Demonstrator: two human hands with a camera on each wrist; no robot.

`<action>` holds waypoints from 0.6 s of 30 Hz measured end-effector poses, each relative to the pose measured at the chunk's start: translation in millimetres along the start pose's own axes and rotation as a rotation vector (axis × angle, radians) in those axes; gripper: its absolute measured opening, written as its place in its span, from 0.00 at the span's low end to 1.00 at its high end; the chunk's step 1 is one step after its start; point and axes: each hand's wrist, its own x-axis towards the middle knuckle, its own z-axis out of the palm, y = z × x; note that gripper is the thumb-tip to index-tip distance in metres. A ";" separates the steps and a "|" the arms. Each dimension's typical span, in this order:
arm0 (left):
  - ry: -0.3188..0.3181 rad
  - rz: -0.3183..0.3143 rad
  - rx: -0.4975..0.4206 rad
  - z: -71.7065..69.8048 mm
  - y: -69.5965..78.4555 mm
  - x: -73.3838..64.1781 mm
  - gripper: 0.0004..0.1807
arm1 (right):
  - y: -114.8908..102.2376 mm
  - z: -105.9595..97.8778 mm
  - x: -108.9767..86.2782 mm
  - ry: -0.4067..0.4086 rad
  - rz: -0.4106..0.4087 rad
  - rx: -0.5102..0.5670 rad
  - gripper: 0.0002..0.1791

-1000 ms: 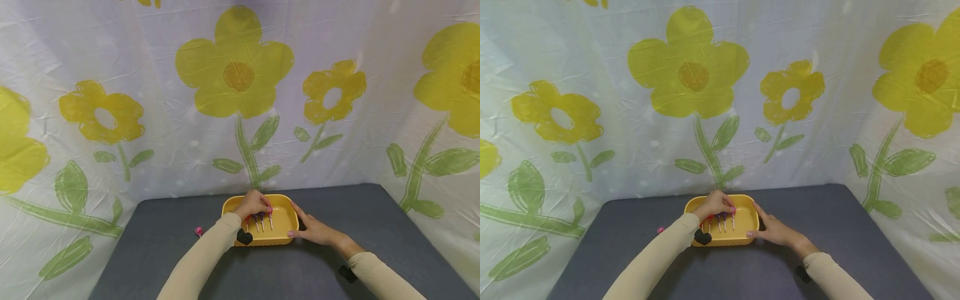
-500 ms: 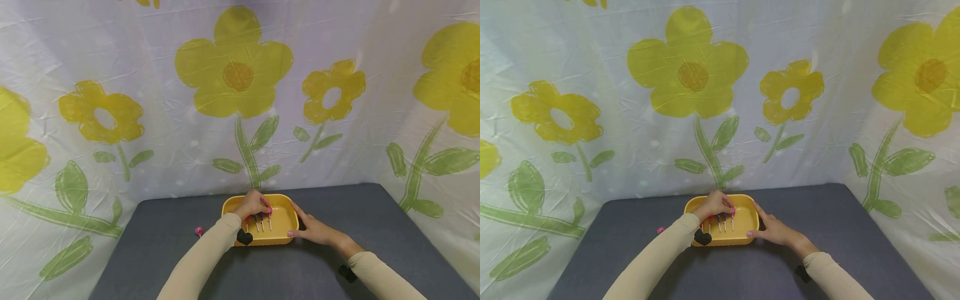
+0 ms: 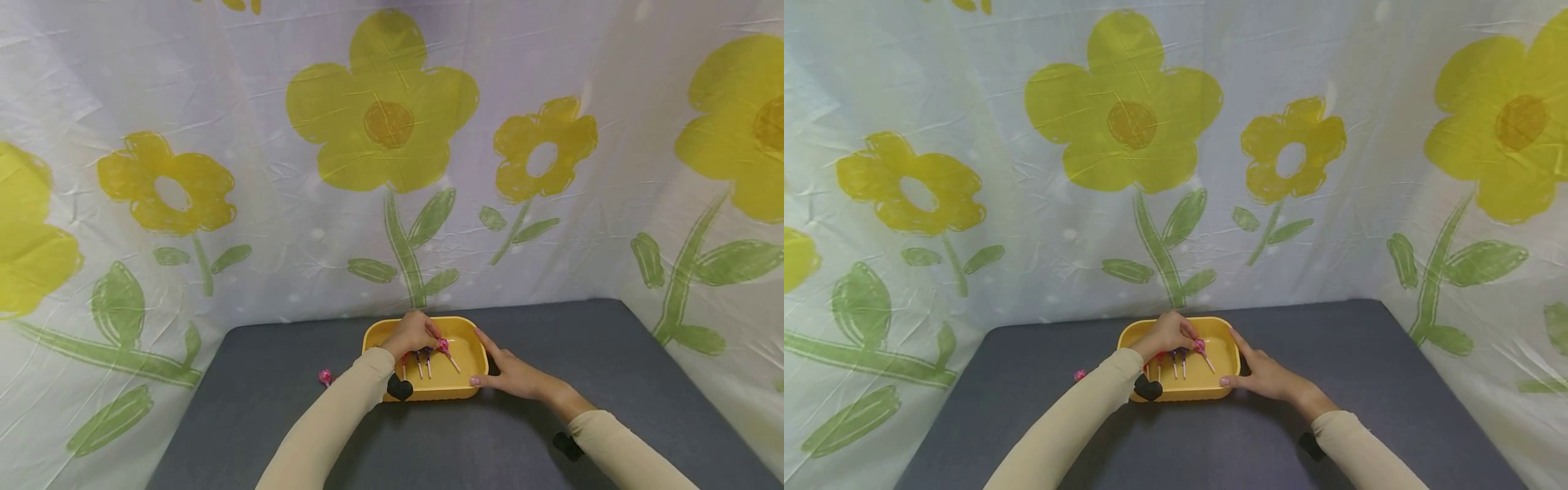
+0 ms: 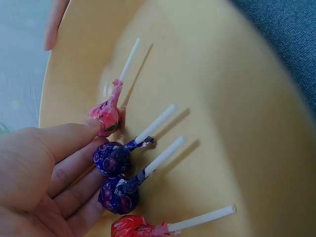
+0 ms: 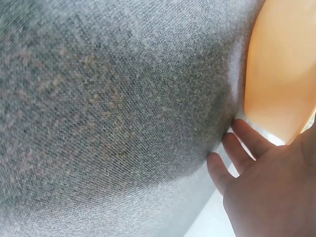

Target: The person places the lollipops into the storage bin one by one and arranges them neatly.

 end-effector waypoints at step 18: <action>0.028 0.003 0.168 3.6 7.8 0.9 0.10 | 0.2 0.9 0.3 -0.005 0.023 0.002 0.58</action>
